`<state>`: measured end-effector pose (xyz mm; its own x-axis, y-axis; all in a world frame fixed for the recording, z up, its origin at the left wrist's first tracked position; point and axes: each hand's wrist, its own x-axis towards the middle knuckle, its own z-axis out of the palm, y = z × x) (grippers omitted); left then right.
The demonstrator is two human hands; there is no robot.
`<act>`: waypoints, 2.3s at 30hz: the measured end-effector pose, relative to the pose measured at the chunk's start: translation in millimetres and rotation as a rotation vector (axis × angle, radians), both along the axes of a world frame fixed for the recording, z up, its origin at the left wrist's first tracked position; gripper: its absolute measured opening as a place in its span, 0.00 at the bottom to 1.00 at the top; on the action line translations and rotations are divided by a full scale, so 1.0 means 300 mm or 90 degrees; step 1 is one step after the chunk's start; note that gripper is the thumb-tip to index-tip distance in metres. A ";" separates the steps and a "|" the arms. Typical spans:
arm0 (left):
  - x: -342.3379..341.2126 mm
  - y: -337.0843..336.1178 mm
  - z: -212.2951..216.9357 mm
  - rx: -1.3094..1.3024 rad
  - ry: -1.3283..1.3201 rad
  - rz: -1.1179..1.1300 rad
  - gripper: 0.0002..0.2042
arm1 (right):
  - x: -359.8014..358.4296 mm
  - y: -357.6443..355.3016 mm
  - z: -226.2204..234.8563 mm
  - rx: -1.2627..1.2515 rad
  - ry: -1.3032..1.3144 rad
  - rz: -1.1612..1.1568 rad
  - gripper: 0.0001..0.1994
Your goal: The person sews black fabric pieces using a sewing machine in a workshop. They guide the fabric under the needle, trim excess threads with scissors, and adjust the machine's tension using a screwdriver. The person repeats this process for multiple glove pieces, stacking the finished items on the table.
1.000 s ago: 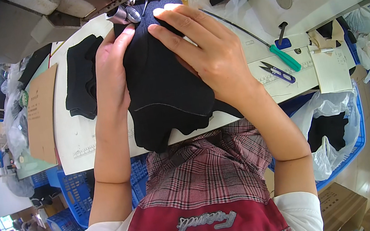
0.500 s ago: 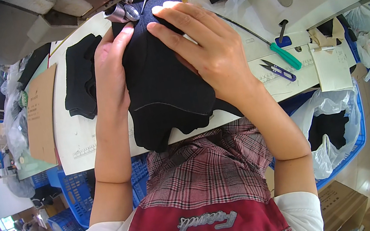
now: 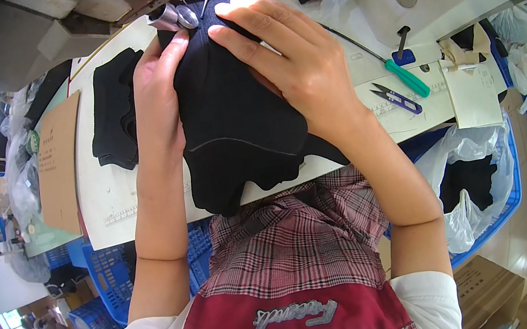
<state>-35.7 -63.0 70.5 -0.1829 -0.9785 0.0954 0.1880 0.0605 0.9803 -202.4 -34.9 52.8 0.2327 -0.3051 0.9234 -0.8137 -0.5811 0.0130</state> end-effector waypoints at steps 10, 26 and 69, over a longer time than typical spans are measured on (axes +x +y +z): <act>0.099 0.011 -0.068 -0.538 -0.299 0.235 0.14 | -0.069 0.144 0.080 0.302 0.011 0.130 0.29; 0.130 -0.019 -0.085 -0.857 -0.416 0.118 0.23 | 0.032 0.202 0.078 0.283 0.140 -0.024 0.31; 0.103 -0.024 -0.065 -0.828 -0.444 0.173 0.22 | 0.019 0.168 0.087 0.243 0.087 -0.031 0.29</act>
